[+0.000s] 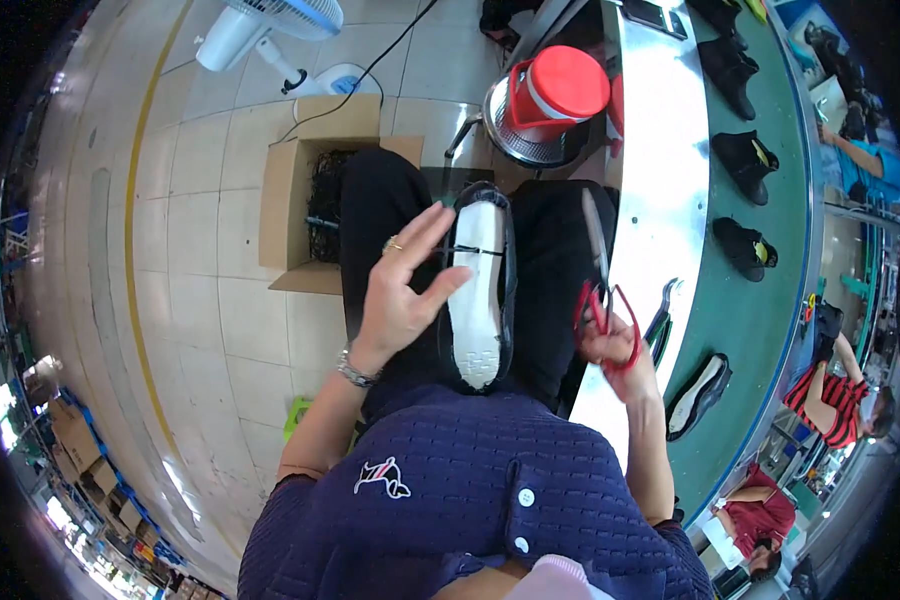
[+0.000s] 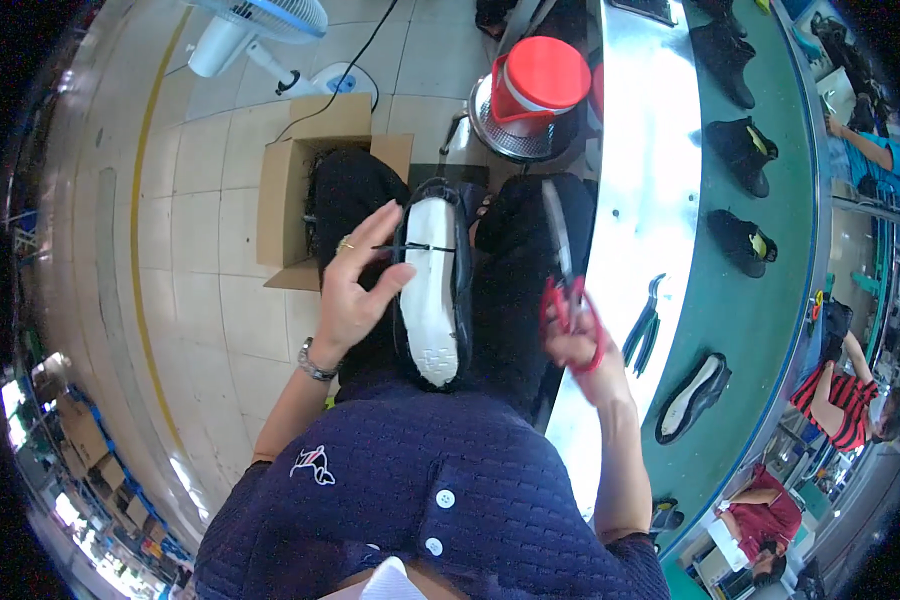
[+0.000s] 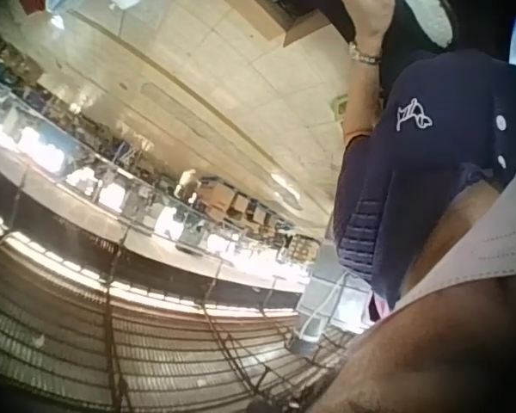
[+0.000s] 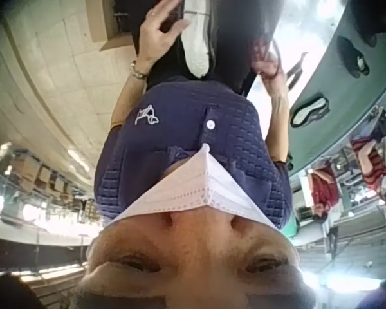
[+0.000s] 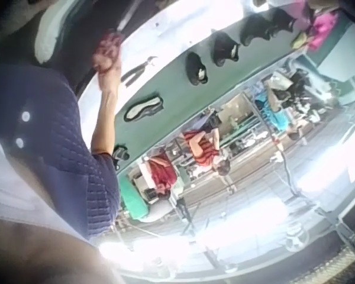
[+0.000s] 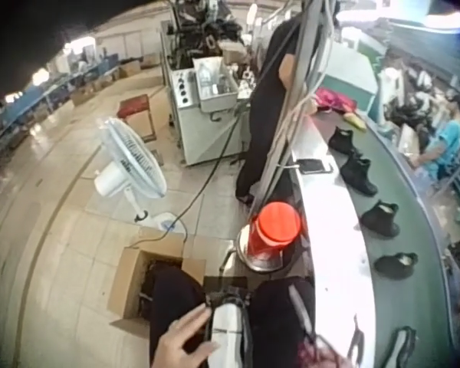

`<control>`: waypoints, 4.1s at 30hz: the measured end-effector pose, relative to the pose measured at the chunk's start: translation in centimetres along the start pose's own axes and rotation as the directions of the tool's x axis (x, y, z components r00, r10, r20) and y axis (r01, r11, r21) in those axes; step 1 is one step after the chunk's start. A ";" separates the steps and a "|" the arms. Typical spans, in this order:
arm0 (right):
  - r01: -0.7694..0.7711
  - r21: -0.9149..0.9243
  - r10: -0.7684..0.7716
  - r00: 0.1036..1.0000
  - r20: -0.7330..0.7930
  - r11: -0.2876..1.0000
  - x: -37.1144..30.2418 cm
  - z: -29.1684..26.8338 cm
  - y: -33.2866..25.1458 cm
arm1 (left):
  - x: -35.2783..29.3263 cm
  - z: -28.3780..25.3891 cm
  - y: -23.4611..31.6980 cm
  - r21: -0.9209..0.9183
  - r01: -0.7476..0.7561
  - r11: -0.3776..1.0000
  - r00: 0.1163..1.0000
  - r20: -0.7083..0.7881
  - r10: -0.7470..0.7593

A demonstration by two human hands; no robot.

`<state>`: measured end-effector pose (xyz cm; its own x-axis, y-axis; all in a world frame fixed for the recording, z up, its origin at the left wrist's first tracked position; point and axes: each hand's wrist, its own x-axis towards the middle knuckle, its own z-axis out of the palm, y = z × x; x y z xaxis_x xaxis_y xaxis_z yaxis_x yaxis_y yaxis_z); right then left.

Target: Manually assemble shoe uppers onto lasts using various hand tools on a production line.

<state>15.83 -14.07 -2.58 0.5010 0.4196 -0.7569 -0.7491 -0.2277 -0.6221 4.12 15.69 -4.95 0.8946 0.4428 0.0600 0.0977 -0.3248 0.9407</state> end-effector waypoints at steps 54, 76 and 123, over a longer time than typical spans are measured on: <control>-0.388 -0.844 -0.745 0.418 -0.520 0.371 5.0 -13.3 8.8 | 1.8 -6.7 4.1 0.201 -0.331 0.922 0.713 -0.587 0.384; 0.649 -0.545 -0.725 0.680 0.104 0.531 1.7 12.2 -9.6 | 4.9 0.8 -0.6 0.301 0.022 0.953 1.000 0.007 -0.026; 0.279 -0.524 -0.256 0.959 0.119 0.805 0.9 0.7 -7.6 | 16.1 10.7 2.1 0.421 -0.473 0.774 0.827 0.515 0.225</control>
<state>21.73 -11.36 1.58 0.6209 0.5650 -0.5434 -0.2359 -0.5263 -0.8169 23.38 13.18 -5.61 0.9865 -0.1376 0.0891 -0.1639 -0.8125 0.5594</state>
